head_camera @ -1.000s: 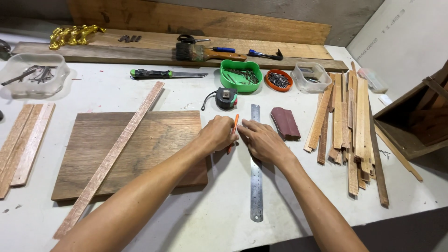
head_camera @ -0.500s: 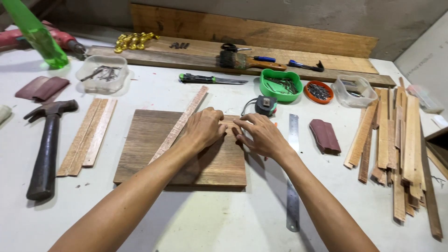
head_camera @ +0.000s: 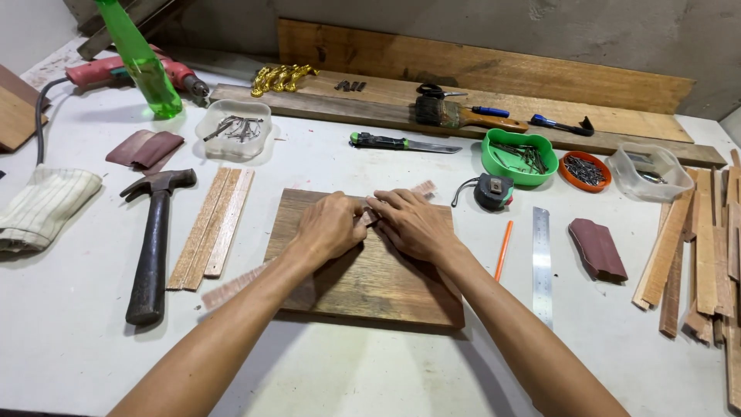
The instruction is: The person places thin wood strips on a wooden board on the workbench and measures them using a steel ruler and a tape measure. They hold the ruler against each strip and draw mark lines with an orange pencil, working through several strips one at a time.
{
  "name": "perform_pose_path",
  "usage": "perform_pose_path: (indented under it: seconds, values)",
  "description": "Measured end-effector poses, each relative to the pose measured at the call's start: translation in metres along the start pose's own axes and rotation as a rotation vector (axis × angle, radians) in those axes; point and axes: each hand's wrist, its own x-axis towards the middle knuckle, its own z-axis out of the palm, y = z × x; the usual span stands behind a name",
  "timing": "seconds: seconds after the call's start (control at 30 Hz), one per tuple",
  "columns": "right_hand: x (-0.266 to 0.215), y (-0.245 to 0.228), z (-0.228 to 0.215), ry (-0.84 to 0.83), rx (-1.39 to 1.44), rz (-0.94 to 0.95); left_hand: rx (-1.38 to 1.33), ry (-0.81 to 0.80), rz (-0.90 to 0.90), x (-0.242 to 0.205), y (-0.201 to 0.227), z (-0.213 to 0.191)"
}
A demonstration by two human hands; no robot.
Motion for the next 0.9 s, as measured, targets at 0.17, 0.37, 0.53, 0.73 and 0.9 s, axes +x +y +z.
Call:
perform_pose_path:
  seconds: [0.17,0.37,0.53,0.73,0.9]
  values:
    - [-0.015,-0.001,-0.021,-0.059,0.016,0.107,-0.011,0.11,0.154,0.004,0.011,0.0]
    - [-0.034,0.005,-0.02,-0.004,0.057,0.197,0.015,0.084,0.254,0.012,0.013,0.012]
    - [-0.031,-0.001,-0.024,0.056,0.044,0.178,0.023,0.087,0.257,0.006,0.01,0.003]
    - [-0.026,-0.003,-0.028,0.027,0.2,0.288,0.059,0.193,0.265,0.0,-0.007,0.0]
    - [-0.033,-0.004,-0.02,0.186,0.043,0.247,0.04,0.294,0.333,0.0,-0.031,0.015]
